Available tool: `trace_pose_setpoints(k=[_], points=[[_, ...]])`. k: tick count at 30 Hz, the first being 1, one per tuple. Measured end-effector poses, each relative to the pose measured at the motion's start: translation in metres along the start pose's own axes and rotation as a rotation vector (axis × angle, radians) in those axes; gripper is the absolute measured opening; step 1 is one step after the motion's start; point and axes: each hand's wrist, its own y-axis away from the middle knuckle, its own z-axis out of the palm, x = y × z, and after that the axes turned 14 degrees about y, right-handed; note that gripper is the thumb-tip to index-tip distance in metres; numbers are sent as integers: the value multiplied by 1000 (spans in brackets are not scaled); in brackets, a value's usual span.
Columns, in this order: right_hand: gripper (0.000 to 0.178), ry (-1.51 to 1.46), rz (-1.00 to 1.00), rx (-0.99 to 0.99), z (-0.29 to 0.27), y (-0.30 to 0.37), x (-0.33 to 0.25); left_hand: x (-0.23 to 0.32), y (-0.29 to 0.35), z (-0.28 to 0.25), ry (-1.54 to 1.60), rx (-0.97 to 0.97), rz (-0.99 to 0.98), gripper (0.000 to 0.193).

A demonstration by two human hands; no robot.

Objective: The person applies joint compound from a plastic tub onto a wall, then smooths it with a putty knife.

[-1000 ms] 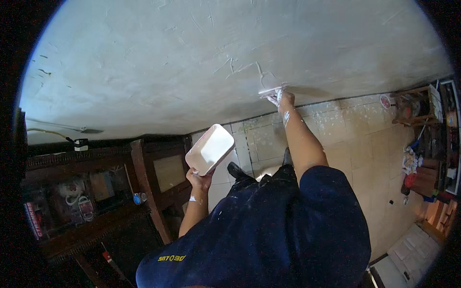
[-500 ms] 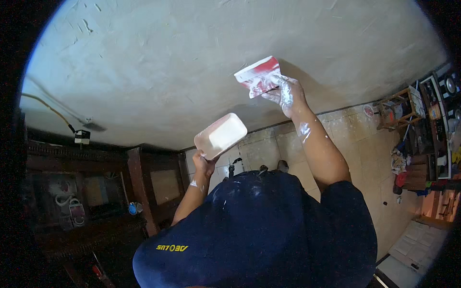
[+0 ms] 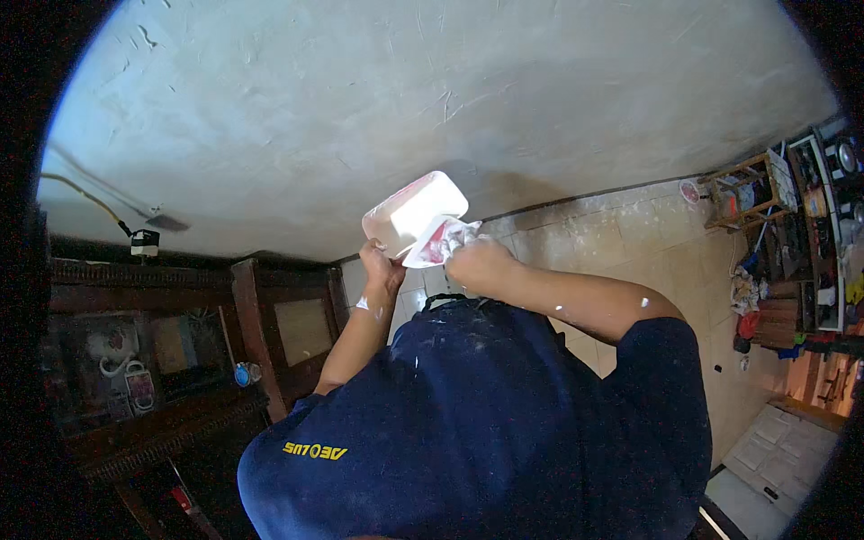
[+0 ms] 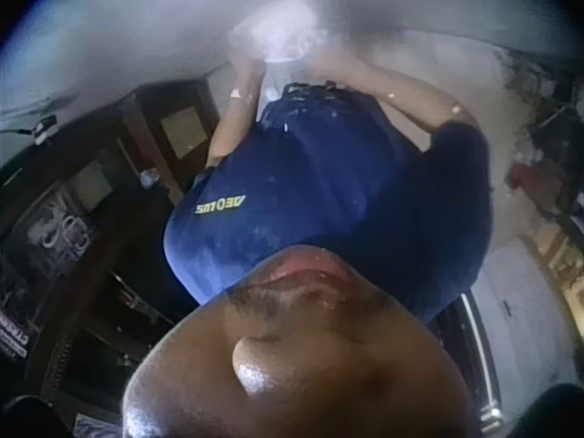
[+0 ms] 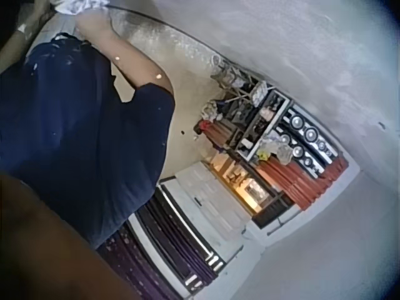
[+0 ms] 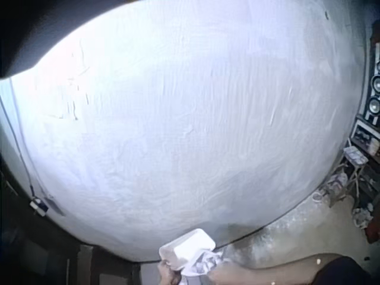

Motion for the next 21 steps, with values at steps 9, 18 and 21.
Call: trace_pose_setpoints(k=[9, 18, 21], points=[[25, -1619, 700, 197, 90, 10, 83, 18, 40, -53, 14, 200, 161, 59], [21, -2267, 829, 221, 261, -125, 122, 39, 80, -84, 134, 299, 242, 56], [22, -2322, 1183, 539, 206, -148, 135, 43, 87, -81, 158, 309, 275, 56]])
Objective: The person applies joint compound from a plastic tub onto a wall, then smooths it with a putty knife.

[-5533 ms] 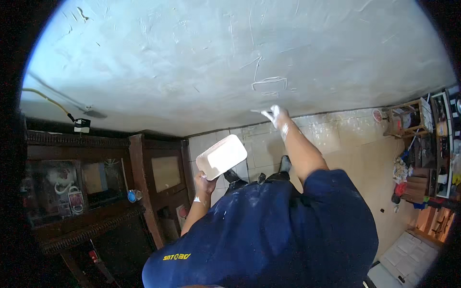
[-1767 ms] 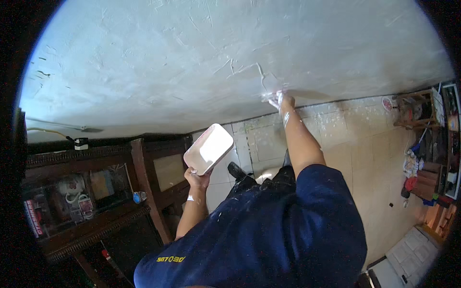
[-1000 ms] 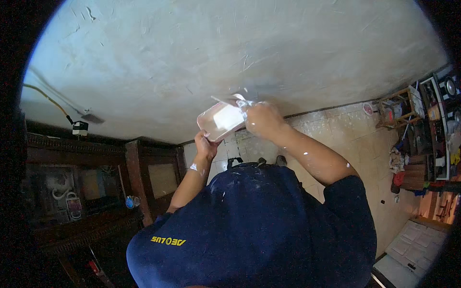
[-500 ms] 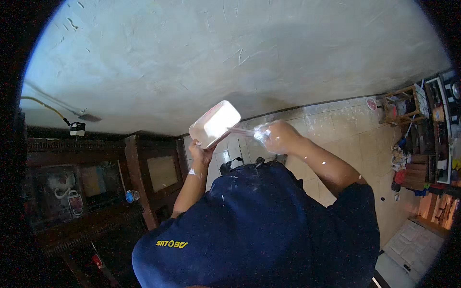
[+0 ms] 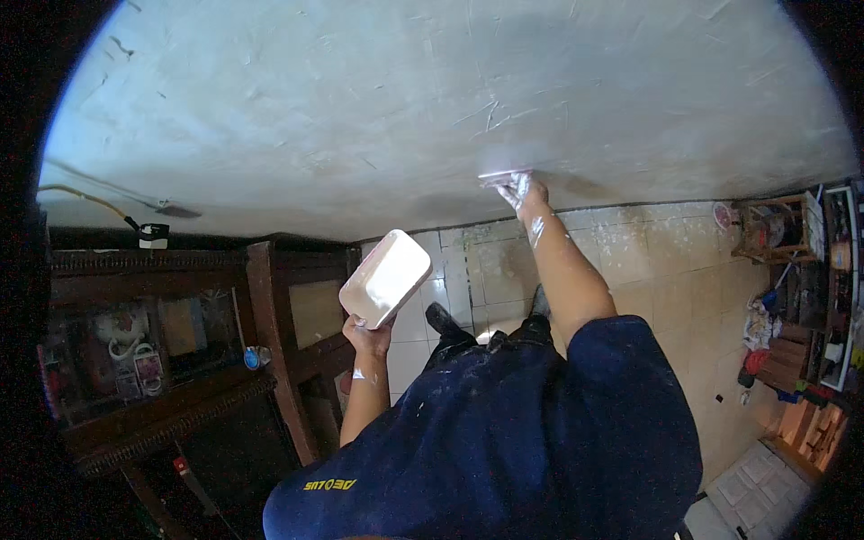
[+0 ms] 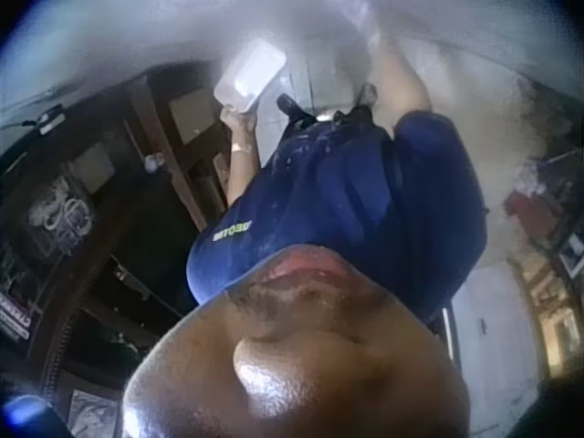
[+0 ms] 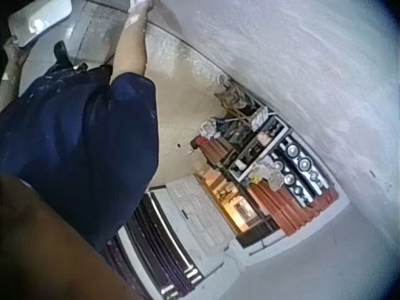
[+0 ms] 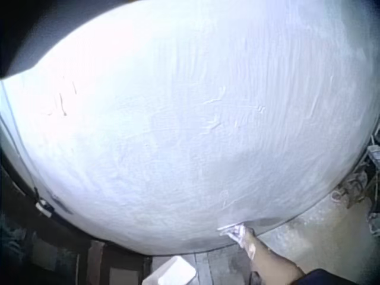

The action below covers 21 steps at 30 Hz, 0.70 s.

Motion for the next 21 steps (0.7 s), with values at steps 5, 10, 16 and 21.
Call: trace_pose_setpoints(k=[5, 10, 16, 21], points=[[23, -15, -64, -98, 32, 75, -73, 23, -7, -12, -21, -41, -22, 55], [26, 35, -236, -59, 54, 163, -122, 52, -24, -8, -18, -157, -148, 53], [26, 338, -506, 106, 38, 229, -112, 83, -40, -3, -108, -250, -212, 53], [24, 775, -675, 432, -14, 191, -113, 105, -55, -7, -230, -314, -273, 48]])
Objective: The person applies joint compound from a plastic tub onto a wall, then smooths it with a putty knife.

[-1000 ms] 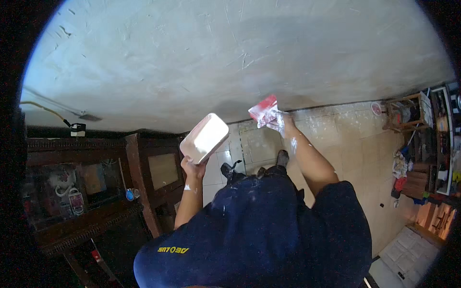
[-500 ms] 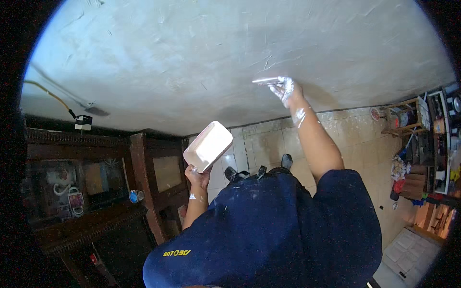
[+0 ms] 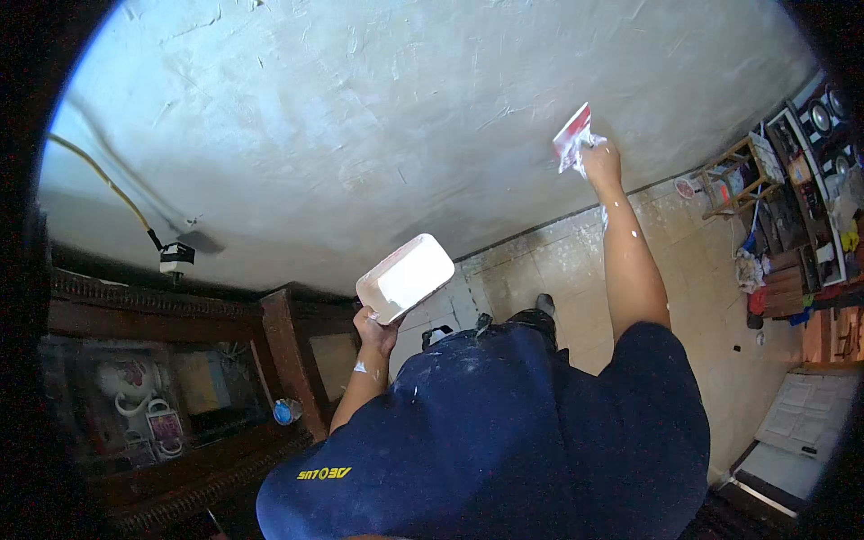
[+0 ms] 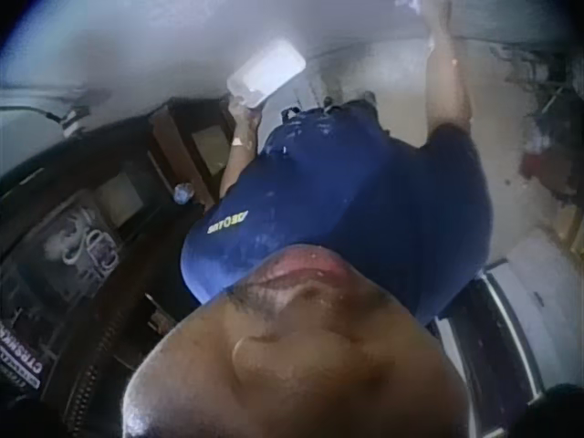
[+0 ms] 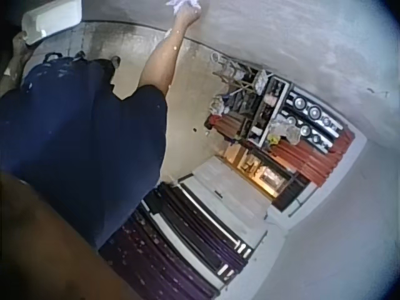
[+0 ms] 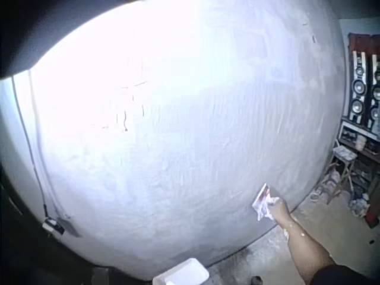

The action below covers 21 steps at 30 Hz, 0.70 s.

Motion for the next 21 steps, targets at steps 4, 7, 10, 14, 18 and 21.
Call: trace_pose_setpoints(k=[4, 7, 10, 14, 18, 21], points=[[30, 691, -104, 219, 11, 8, -60, 9, 2, -14, -37, -43, -11, 45], [29, 699, -134, 269, 41, -2, -65, 8, 6, -14, -41, 32, 5, 45], [28, 663, -151, 216, 76, 26, -96, 7, 10, -13, -3, 76, 13, 49], [22, 570, -194, 82, 104, 85, -134, 7, 13, -2, 20, 87, 6, 52], [26, 677, -376, -11, 122, 117, -115, 3, 7, 10, -39, 47, 40, 53], [22, 588, -762, 86, 122, 158, -98, -4, -4, 22, -35, 34, 27, 54]])
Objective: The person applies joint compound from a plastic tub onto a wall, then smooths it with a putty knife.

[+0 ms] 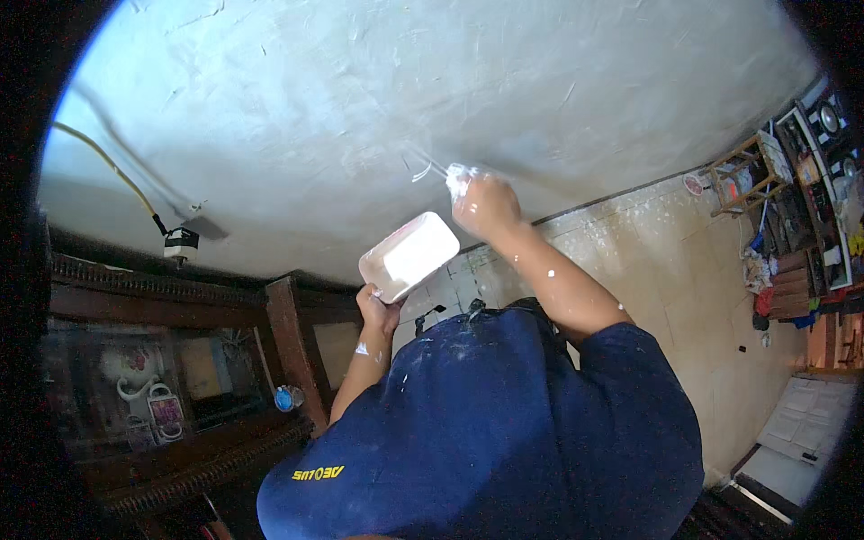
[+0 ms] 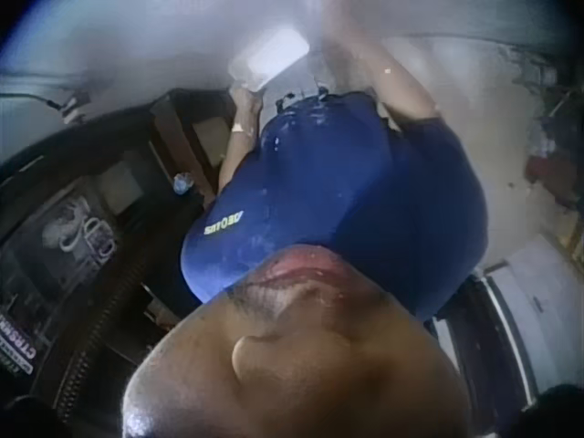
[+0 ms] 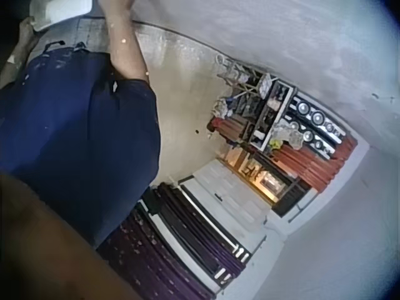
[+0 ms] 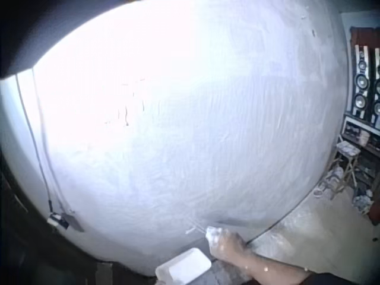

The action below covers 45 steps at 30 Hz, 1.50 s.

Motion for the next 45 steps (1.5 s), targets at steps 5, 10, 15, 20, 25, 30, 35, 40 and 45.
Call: trace_pose_setpoints(k=[5, 10, 15, 20, 25, 30, 35, 40, 45], points=[[32, 191, -373, -460, 17, 73, 20, -17, -8, 45, -23, -29, -65, 61], [34, 237, -705, -222, -4, 96, 71, -43, -15, 79, 80, -27, -54, 60], [34, 109, -449, -523, -38, 79, 174, -67, -22, 76, 173, 15, 11, 57], [29, 462, 41, -200, -72, 2, 238, -90, -8, 93, 183, 80, 130, 57], [52, 332, 104, 214, -59, -61, 235, -108, 1, 97, 224, 111, 143, 60], [50, 277, 182, 235, -11, -54, 219, -111, 5, 91, 206, 120, 143, 60], [48, 299, 228, 345, -7, -50, 216, -84, 9, 61, 169, 124, 107, 57], [32, 498, 386, -4, 34, -58, 199, -41, 0, 10, 89, 81, 15, 58], [64, 606, 294, -101, 119, -15, 175, -11, -15, -23, 26, 58, -30, 62]])
